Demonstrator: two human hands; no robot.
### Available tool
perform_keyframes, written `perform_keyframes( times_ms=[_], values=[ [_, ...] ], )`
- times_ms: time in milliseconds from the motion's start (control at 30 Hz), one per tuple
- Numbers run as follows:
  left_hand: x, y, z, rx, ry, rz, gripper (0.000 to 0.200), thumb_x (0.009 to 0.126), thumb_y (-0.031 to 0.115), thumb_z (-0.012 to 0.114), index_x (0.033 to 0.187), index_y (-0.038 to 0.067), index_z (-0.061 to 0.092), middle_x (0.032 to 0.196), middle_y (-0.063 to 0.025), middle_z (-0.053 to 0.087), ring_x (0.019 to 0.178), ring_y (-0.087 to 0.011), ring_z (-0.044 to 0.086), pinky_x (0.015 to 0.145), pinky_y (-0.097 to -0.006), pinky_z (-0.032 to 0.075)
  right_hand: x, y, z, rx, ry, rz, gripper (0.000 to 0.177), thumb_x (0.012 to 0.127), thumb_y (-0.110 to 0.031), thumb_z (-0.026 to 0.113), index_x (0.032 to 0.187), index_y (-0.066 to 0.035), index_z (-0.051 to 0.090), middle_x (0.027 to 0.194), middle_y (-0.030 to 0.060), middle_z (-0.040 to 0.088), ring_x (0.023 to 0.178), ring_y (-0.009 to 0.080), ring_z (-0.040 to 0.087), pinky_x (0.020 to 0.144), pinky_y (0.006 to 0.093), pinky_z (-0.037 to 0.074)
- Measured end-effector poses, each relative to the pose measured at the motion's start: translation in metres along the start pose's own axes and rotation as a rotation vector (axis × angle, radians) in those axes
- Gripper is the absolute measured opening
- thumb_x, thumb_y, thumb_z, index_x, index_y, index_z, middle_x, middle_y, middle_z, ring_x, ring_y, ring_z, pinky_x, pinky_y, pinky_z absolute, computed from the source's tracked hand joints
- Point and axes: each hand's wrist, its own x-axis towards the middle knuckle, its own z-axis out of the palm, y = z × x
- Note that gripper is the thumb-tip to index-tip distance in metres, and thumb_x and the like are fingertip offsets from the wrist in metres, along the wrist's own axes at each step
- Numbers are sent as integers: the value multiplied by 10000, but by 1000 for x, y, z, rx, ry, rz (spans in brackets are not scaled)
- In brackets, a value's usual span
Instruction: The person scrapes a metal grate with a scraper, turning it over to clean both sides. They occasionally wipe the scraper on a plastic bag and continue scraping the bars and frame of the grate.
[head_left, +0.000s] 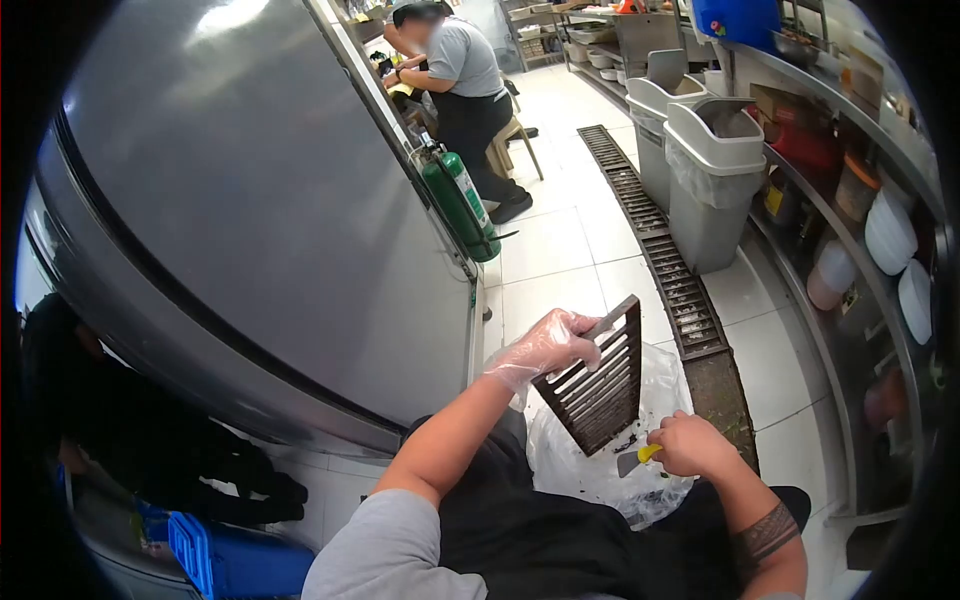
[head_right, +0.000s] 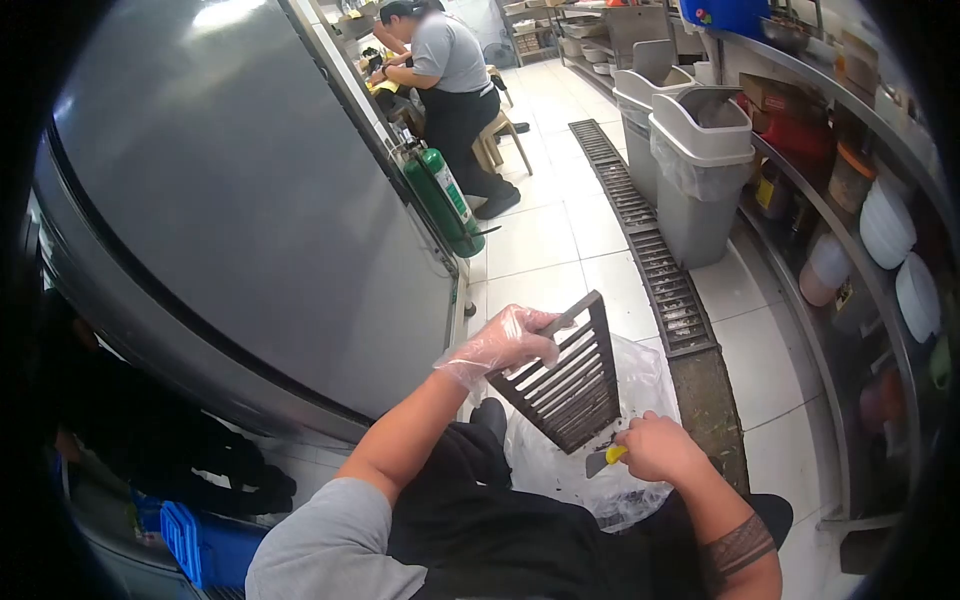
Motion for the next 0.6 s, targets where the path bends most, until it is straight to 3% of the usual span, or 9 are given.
perform_keyframes(
  times_ms=[67,133,267,433,533,600],
  values=[
    [-10,3,-10,26,16,-25,414,722,57,748,1131,53,813,686,40,650,503,-44,460,474,-251,370,-5,1,0,-8,-9,18,254,900,-254,746,1119,-137,797,1050,112,733,1069,335,662,918,463,560],
    [-22,5,-17,-38,1,-72,533,758,52,756,1289,11,755,786,12,719,593,-42,553,547,-213,427,-9,3,3,14,-21,33,263,895,-260,749,1121,-135,798,1050,118,737,1069,337,668,920,466,563],
    [-19,-13,-23,-56,43,9,437,778,57,751,1210,12,797,811,-11,744,653,-66,629,613,-215,500,-16,2,8,16,-78,89,294,888,-311,765,1127,-145,801,1028,119,744,1065,335,680,927,460,567],
    [-23,-8,-37,-13,57,35,317,809,104,743,1109,34,818,726,47,677,507,-19,486,474,-208,370,-13,-4,9,-1,-52,97,302,888,-318,767,1127,-138,801,1025,122,753,1043,339,691,923,459,570],
    [-22,-10,-40,5,67,41,221,810,109,736,1009,41,803,687,57,651,498,-26,465,484,-223,362,-8,-6,12,16,-46,96,306,889,-321,767,1131,-138,801,1027,124,755,1035,343,697,917,463,572],
    [-22,-11,-42,-4,58,38,229,815,114,737,1022,42,801,684,57,641,496,-26,464,481,-223,367,-7,-8,12,21,-46,93,310,888,-323,767,1135,-139,800,1027,127,757,1033,346,702,912,467,574]
  ],
)
